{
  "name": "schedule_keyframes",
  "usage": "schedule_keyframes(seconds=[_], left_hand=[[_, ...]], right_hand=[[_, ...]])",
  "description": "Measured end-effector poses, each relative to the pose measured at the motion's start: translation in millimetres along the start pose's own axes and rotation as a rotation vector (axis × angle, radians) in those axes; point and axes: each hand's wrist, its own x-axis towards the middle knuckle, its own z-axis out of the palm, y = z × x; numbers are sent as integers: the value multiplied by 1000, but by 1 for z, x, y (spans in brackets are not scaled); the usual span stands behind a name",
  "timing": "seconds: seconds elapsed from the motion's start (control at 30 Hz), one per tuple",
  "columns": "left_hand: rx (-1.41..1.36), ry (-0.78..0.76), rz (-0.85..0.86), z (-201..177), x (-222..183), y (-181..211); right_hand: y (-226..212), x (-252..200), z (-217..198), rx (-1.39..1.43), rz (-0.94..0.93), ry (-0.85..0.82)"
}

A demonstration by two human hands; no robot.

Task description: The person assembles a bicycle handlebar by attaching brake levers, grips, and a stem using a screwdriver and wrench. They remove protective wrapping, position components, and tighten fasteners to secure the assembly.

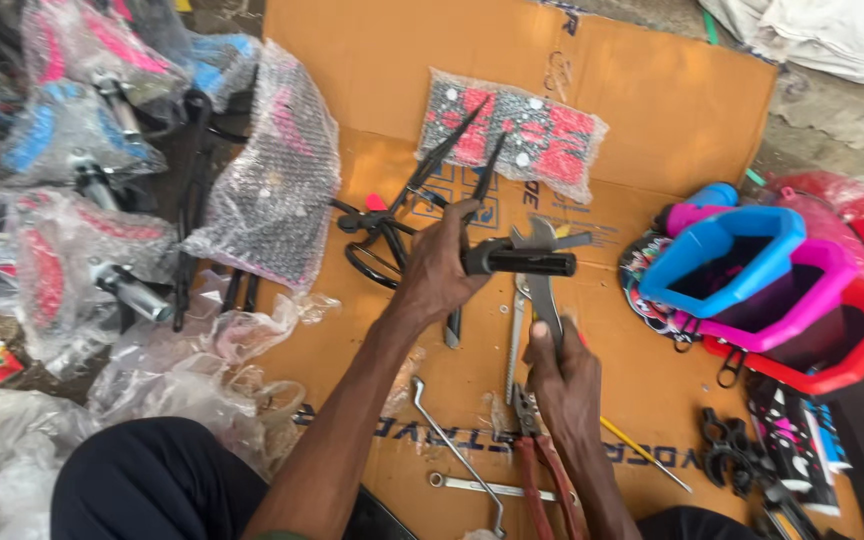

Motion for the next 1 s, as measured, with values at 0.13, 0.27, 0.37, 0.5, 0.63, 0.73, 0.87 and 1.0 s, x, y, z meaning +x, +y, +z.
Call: schedule_keyframes(seconds=[0.13, 0.27, 0.37, 0.5, 0.63, 0.73, 0.87, 1.0], left_hand=[[63, 19, 86, -1, -1, -1], [82, -60, 0, -5, -2, 7], [115, -56, 178, -14, -1, 24], [154, -182, 153, -22, 5, 46], [263, -258, 113, -19, 20, 54], [311, -279, 50, -14, 20, 52], [284, -246, -62, -8, 12, 48], [268, -178, -25, -7, 13, 49]], right_hand=[[34, -23, -22, -310, 220, -51], [73, -32, -34, -478, 66, -22], [102, -4, -37, -422, -126, 165], [135, 52, -36, -676, -174, 138], [132, 67, -40, -680, -71, -8], [110, 44, -58, -204, -135, -23], [63, 3, -82, -32, 5, -108], [5, -23, -96, -65, 24, -163]])
